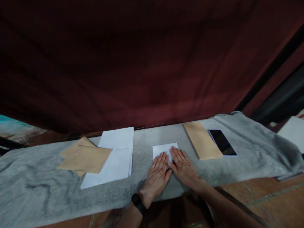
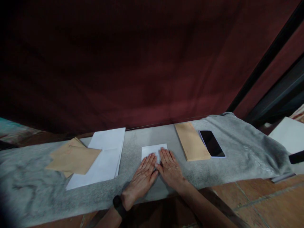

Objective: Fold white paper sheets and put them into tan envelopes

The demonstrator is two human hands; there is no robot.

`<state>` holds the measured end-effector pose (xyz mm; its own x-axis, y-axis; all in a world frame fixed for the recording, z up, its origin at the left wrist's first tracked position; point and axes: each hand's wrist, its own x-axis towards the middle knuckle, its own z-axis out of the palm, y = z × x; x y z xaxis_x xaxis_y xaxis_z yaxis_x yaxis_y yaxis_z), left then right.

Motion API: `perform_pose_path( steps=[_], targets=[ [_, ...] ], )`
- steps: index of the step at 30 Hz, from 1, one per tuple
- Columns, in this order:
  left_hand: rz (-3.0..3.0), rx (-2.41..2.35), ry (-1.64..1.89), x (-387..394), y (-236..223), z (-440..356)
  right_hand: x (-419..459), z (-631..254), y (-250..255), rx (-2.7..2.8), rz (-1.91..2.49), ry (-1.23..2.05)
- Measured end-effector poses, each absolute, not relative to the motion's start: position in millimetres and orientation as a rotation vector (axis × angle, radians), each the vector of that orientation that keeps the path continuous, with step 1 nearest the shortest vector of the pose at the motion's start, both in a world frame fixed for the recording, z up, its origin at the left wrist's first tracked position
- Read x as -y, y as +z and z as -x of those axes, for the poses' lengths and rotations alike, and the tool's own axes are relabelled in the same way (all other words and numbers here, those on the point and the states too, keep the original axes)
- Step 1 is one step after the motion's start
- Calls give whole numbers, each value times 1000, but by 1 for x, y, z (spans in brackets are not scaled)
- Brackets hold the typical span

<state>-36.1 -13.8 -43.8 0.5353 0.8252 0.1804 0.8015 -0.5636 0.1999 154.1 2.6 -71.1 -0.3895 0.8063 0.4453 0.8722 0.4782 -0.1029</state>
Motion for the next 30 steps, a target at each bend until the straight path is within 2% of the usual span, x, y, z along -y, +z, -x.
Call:
perform_pose_path(
  steps=[10, 19, 30],
  targets=[
    [-2592, -1753, 503, 22, -63, 46, -1, -164, -73, 2220, 1477, -278],
    [-2512, -1917, 549, 18, -45, 42, 0, -167, -69, 2221, 1459, -257],
    [-2567, -1531, 499, -7, -44, -7, -1, -168, -78, 2251, 1495, -285]
  ],
)
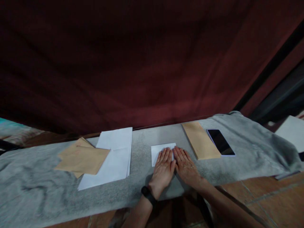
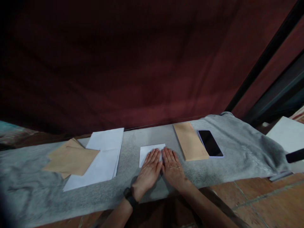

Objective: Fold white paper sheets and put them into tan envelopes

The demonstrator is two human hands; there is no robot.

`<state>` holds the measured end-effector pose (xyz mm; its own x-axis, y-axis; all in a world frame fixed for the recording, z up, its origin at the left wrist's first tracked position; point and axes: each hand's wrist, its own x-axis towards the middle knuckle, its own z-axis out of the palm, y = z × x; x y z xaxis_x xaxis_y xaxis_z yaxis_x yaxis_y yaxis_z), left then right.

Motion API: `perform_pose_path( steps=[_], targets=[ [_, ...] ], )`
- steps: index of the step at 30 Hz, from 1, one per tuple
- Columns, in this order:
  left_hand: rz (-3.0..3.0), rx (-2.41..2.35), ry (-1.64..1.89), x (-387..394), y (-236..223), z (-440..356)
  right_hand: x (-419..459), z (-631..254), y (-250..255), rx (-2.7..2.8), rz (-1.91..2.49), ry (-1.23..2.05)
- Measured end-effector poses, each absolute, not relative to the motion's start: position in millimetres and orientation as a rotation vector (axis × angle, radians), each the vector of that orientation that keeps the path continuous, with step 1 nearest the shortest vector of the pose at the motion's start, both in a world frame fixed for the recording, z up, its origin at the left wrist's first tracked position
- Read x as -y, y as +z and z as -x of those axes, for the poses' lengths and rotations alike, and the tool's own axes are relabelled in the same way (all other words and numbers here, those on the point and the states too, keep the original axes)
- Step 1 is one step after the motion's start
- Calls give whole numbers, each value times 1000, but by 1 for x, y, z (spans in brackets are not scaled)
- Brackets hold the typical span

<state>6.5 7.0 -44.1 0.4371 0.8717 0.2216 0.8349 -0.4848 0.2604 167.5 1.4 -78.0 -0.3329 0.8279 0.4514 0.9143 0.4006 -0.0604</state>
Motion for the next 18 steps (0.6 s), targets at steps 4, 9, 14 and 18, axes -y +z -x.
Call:
perform_pose_path(
  steps=[4, 9, 14, 18],
  targets=[
    [-2547, -1580, 474, -16, -47, -17, -2, -167, -81, 2244, 1493, -306],
    [-2473, -1722, 496, -25, -55, -14, -3, -166, -75, 2243, 1472, -328],
    [-2409, -1901, 471, -27, -58, -1, -7, -166, -64, 2219, 1544, -221],
    [-2403, -2044, 337, -23, -56, 7, -13, -168, -57, 2229, 1590, -101]
  ],
)
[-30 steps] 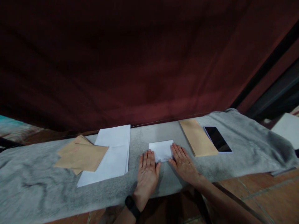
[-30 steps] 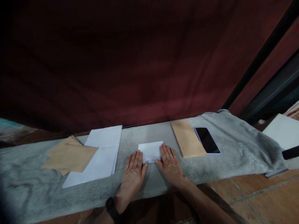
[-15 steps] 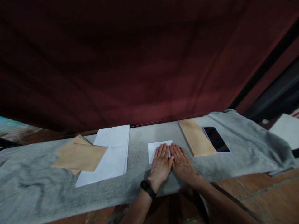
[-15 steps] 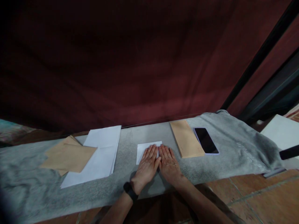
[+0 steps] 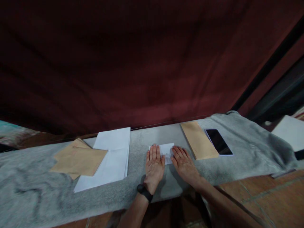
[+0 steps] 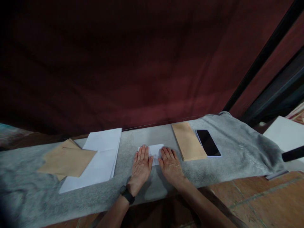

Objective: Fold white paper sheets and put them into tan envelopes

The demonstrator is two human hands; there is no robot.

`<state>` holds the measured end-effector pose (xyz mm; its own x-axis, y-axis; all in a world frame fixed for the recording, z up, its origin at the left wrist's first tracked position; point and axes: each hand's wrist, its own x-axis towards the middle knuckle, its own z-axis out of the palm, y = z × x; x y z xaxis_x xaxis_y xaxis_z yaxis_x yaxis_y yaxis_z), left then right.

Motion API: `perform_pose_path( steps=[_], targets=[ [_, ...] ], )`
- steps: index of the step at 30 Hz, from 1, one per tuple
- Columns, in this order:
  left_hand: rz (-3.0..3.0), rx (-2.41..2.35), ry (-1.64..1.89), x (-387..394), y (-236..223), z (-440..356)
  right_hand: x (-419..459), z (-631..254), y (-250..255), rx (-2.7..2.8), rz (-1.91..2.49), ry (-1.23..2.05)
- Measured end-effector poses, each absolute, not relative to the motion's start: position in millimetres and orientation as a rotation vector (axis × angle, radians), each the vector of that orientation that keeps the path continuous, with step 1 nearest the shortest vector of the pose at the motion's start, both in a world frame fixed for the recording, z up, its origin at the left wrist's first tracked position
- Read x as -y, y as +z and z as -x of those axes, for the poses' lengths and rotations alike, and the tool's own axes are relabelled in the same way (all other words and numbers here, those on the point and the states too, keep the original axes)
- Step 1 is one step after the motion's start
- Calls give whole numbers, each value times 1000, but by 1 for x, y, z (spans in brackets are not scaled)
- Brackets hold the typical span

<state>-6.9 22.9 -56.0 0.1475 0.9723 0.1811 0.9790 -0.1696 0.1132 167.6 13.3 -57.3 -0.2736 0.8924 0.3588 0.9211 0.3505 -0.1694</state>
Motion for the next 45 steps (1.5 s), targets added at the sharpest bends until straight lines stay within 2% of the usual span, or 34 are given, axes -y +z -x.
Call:
perform_pose_path(
  steps=[14, 26, 45],
  targets=[
    [2341, 1967, -274, -22, -59, 9, -25, -142, -63, 2280, 1604, -77],
    [2264, 2004, -376, -18, -63, 15, -30, -165, -72, 2271, 1667, -207],
    [2267, 1994, -373, -14, -56, 18, -28, -180, -74, 2286, 1625, -205]
  ],
)
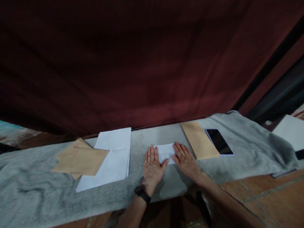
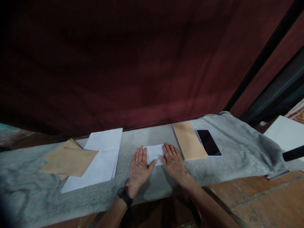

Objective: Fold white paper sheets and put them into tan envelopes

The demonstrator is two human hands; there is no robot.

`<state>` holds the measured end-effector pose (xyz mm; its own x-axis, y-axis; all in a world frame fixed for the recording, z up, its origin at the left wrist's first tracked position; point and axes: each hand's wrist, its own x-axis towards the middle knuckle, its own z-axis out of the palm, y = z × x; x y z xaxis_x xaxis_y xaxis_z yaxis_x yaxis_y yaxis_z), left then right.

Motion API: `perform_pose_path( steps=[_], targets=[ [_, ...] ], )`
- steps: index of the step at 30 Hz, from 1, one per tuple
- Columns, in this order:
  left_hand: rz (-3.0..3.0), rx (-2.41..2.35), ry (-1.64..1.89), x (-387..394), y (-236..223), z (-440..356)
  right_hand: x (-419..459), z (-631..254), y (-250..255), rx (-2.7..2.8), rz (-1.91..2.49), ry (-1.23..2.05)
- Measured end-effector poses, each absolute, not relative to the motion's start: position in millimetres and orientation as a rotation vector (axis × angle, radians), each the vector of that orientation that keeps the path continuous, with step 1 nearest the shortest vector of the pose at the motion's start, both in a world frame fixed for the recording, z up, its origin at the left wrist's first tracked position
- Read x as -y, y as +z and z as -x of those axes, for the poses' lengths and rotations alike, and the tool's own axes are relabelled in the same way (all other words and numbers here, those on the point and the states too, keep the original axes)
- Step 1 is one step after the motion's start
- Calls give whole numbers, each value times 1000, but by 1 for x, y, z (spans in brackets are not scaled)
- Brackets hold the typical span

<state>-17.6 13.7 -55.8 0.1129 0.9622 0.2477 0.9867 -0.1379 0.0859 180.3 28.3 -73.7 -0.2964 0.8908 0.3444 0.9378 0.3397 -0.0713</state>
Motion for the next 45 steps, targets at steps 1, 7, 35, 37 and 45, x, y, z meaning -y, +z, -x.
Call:
perform_pose_path(
  steps=[1, 7, 35, 37, 45],
  targets=[
    [2267, 1998, -370, -14, -56, 18, -28, -181, -73, 2288, 1620, -196],
    [2286, 2003, -375, -14, -55, 18, -20, -185, -72, 2328, 1552, -127],
    [2278, 1990, -374, -15, -56, 18, -30, -179, -63, 2330, 1646, -59],
    [2275, 1990, -373, -15, -56, 18, -35, -176, -63, 2316, 1680, -53],
    [2307, 1994, -349, -15, -55, 20, -45, -196, -63, 2335, 1608, 75]
  ],
)
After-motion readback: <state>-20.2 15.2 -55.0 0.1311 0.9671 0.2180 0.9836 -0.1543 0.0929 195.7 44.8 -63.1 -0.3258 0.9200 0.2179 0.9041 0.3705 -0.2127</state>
